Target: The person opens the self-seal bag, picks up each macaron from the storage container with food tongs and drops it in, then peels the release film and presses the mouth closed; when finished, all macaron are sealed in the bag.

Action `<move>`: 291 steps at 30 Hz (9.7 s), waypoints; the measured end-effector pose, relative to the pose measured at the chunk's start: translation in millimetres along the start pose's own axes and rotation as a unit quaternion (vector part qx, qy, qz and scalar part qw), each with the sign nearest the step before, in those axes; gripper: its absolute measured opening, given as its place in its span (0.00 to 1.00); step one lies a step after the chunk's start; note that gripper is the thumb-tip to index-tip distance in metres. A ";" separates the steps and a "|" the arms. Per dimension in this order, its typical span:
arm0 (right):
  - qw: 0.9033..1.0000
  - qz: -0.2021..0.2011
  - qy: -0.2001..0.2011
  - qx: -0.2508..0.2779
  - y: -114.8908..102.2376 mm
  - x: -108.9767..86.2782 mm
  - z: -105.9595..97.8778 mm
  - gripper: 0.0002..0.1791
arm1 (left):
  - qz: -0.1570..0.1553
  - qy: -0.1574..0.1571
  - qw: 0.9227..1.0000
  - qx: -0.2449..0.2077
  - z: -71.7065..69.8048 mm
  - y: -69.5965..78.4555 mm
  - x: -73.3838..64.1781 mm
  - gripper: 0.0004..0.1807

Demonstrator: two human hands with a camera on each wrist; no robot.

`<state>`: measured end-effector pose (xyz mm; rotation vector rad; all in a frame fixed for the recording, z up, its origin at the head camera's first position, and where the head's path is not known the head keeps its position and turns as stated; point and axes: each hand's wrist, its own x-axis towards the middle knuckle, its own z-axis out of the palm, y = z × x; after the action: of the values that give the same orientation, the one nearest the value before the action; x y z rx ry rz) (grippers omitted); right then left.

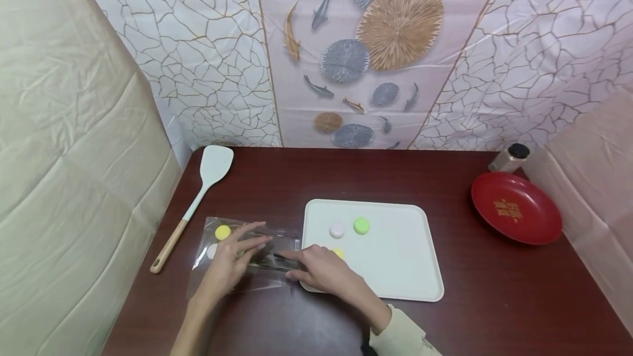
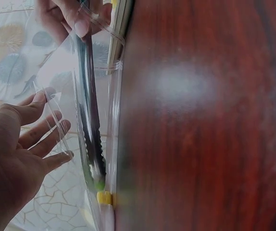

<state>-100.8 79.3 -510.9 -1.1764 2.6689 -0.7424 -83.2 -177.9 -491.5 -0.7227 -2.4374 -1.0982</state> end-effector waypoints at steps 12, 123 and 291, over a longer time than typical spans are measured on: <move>0.997 0.069 -0.024 -0.007 -29.7 6.7 -17.9 0.26 | -0.020 -0.015 1.000 -0.002 -2.1 -3.1 -0.9 0.17; 0.993 0.092 0.074 -0.009 9.1 20.3 23.4 0.28 | -0.018 -0.010 1.000 -0.014 4.1 -1.8 3.6 0.17; 0.975 0.223 0.022 0.010 46.4 -139.2 -107.4 0.29 | -0.046 -0.029 0.998 -0.006 5.6 0.5 4.6 0.16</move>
<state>-68.8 247.8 -450.5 -0.5216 2.7968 -0.7159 -87.2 -171.9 -492.3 -0.6608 -2.5384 -1.1417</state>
